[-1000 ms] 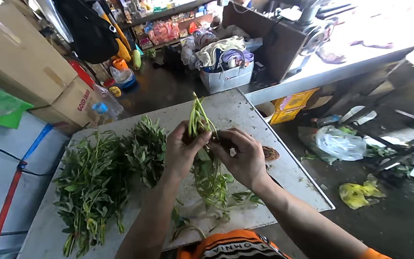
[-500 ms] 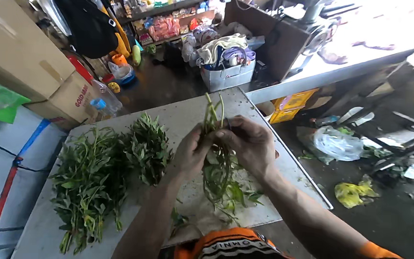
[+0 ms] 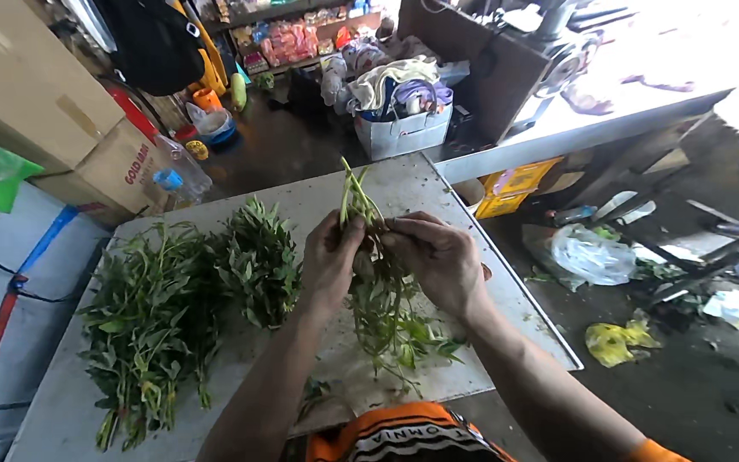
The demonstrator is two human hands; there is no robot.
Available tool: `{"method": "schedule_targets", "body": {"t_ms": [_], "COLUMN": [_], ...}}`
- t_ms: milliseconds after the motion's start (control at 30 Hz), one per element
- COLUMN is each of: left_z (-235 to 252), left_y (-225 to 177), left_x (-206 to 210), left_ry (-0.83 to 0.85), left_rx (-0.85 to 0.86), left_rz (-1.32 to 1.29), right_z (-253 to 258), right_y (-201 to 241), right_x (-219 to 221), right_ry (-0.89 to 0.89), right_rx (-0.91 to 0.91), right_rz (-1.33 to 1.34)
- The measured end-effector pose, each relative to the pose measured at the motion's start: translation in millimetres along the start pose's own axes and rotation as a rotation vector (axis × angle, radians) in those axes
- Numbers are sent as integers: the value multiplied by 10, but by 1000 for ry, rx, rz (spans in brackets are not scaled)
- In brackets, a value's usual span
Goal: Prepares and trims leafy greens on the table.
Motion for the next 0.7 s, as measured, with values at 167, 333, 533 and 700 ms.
{"method": "schedule_targets", "body": {"t_ms": [167, 333, 533, 700], "left_z": [4, 3, -23, -26], "left_y": [30, -26, -96, -92], "left_x": [-10, -41, -112, -99], "left_ry": [-20, 62, 107, -35], "left_rx": [53, -15, -94, -126], "left_rz": [61, -80, -38, 24], "right_z": [24, -61, -32, -97], "right_y": [23, -3, -166, -116], "right_x": [0, 39, -28, 70], "right_ry": [38, -28, 136, 68], "right_rx": [203, 97, 318, 351], "right_rz": [146, 252, 618, 714]}}
Point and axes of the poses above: each hand's wrist, its own z-axis towards the middle knuckle, its own x-axis out of the palm, y = z × x, the point moved 1 cm from there along z, towards the middle knuckle, and after that the axes turned 12 degrees about -x, right-handed, at the moved point
